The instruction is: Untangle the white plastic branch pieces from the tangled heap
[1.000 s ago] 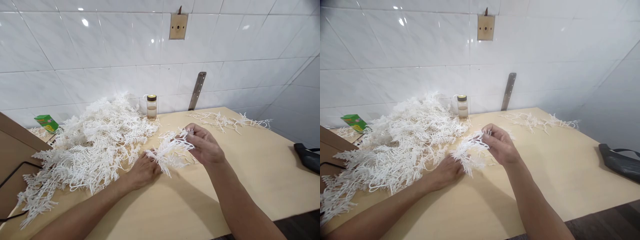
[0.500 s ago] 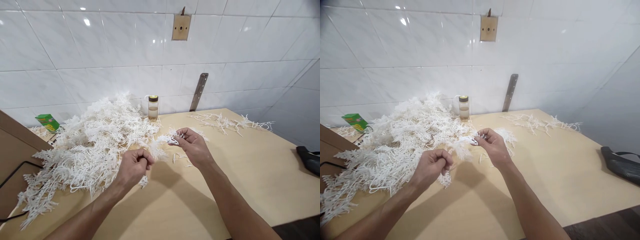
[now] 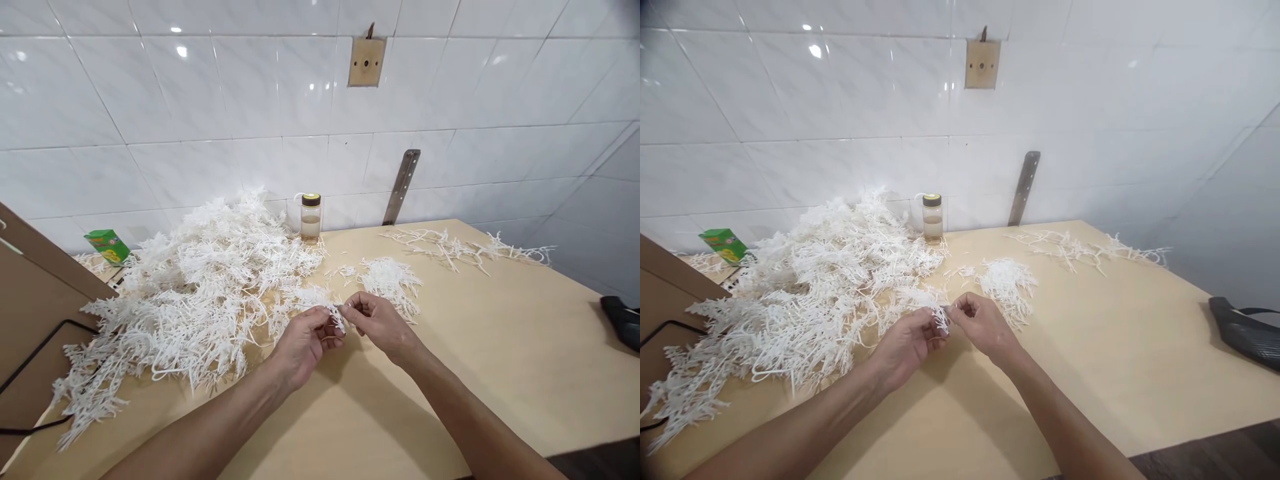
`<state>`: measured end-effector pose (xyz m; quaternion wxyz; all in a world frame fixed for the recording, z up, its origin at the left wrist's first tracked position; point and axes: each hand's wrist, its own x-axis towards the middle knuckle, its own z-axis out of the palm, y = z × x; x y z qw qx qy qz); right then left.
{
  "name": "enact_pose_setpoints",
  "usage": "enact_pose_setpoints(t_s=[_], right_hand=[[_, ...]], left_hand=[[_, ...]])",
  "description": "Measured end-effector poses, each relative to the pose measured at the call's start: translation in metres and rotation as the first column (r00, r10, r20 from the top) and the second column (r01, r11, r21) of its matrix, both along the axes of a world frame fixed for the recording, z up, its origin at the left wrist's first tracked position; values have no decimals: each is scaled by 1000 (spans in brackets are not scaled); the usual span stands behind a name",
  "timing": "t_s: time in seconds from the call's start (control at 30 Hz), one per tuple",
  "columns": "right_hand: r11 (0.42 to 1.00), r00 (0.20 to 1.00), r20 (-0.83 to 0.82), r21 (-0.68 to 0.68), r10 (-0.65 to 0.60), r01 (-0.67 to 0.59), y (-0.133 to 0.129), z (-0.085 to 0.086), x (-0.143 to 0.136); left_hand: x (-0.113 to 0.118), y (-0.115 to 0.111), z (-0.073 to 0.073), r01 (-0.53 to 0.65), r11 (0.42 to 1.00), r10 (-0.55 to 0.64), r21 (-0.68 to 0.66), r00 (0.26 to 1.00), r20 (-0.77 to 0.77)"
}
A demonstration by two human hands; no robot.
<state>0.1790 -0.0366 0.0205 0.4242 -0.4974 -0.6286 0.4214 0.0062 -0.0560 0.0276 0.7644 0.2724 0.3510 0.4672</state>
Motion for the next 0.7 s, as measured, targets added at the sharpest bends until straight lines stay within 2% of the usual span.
enact_pose_setpoints(t_s=[0.07,0.17,0.33,0.4,0.57,0.63,0.7], right_hand=[[999,1000,-1,-17,-28,28,-2,-6,0],[998,998,-38,-33,-54,53,-7,-10,-3],[998,966,-256,-52,26,-40,-9,-16,-7],[998,953,-304,-49,18,-34,-7,-20,-8],[996,955,-287,-53,-77,65,-3,-27,-8],[998,968,-246,-44,-44,34,-3,-28,-7],[999,982,-190,-41,22,-31,-4,-29,-6]], left_hand=[[0,0,-1,12,1000,-12,-5,1000,-8],[1,1,-4,-33,999,32,-20,998,-44],[1,6,-7,-10,1000,11,6,997,-81],[0,9,-7,17,1000,-15,21,997,-69],[3,9,-6,96,993,-95,71,995,-27],[5,7,-6,124,983,-113,134,990,-90],[5,6,-6,150,965,-99,213,968,-230]])
